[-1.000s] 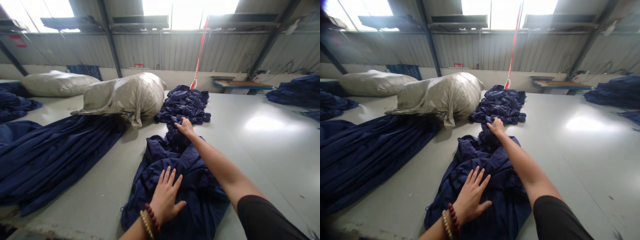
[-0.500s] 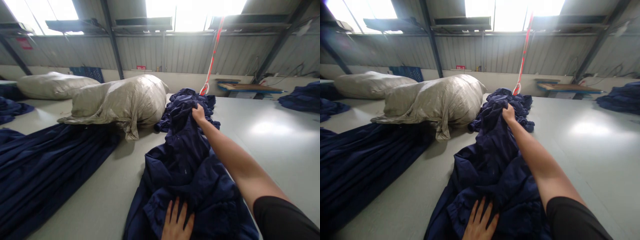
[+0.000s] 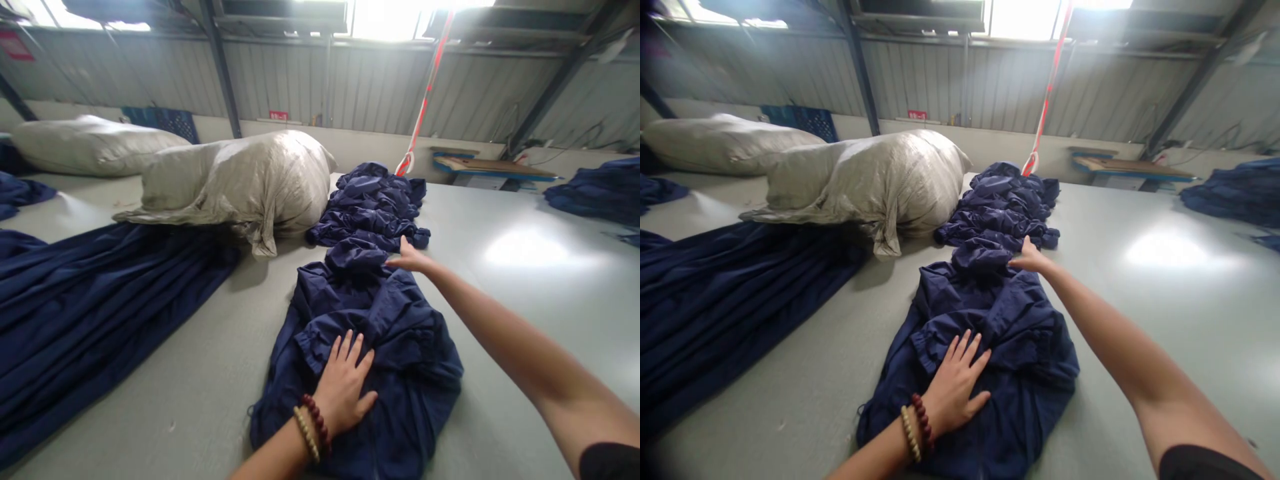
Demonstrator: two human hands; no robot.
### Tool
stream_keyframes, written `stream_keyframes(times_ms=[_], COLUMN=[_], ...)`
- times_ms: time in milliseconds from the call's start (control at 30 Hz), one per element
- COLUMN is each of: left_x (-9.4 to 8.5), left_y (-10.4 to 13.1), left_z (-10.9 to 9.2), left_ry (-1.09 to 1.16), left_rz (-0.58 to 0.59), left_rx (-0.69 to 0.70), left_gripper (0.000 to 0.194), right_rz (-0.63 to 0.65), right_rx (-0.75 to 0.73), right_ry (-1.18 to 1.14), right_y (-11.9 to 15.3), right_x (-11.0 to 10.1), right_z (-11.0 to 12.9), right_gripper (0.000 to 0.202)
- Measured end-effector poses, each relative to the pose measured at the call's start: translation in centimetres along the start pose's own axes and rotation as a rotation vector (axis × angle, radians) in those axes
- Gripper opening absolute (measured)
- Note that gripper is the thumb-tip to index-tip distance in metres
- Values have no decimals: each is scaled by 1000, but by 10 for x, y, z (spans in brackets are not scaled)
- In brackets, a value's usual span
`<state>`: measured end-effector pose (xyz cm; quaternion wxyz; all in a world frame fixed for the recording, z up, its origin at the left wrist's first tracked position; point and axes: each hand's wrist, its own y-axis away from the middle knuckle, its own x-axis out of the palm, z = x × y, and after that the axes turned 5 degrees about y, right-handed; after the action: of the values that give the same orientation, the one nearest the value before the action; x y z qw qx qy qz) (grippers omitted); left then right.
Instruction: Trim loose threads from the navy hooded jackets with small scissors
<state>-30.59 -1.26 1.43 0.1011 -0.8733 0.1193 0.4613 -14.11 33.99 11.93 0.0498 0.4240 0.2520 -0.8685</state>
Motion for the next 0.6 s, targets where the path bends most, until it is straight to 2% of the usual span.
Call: stream_keyframes(times_ms=[67, 133, 167, 267, 333, 400, 467, 600], left_x=[-9, -20, -24, -32, -30, -25, -18, -12], left_y=[21, 50, 66, 106, 121, 125, 123, 112], left_z=[-5, -4, -1, 17, 32, 42, 47, 47], left_ry=[-29, -82, -117, -227, -284, -330, -369, -405], left_rz=[-27, -71, -105, -214, -241, -230, -203, -160], left_rx=[34, 48, 36, -61, -134, -190, -234, -275], left_gripper=[78, 75, 75, 79, 83, 87, 88, 87], right_rz=[93, 150, 161, 94, 87, 149, 228, 298], right_rx=[-1, -20, -39, -27, -57, -101, -121, -108], right_ry=[35, 78, 172, 407, 482, 515, 532, 540], right_y=[62, 131, 167, 266, 316, 348, 363, 359], right_x=[0, -1, -3, -7, -8, -7, -5, -4], right_z=[-12, -25, -32, -46, -48, -46, -43, -50], right_gripper=[103, 105, 104, 101, 101, 100, 98, 94])
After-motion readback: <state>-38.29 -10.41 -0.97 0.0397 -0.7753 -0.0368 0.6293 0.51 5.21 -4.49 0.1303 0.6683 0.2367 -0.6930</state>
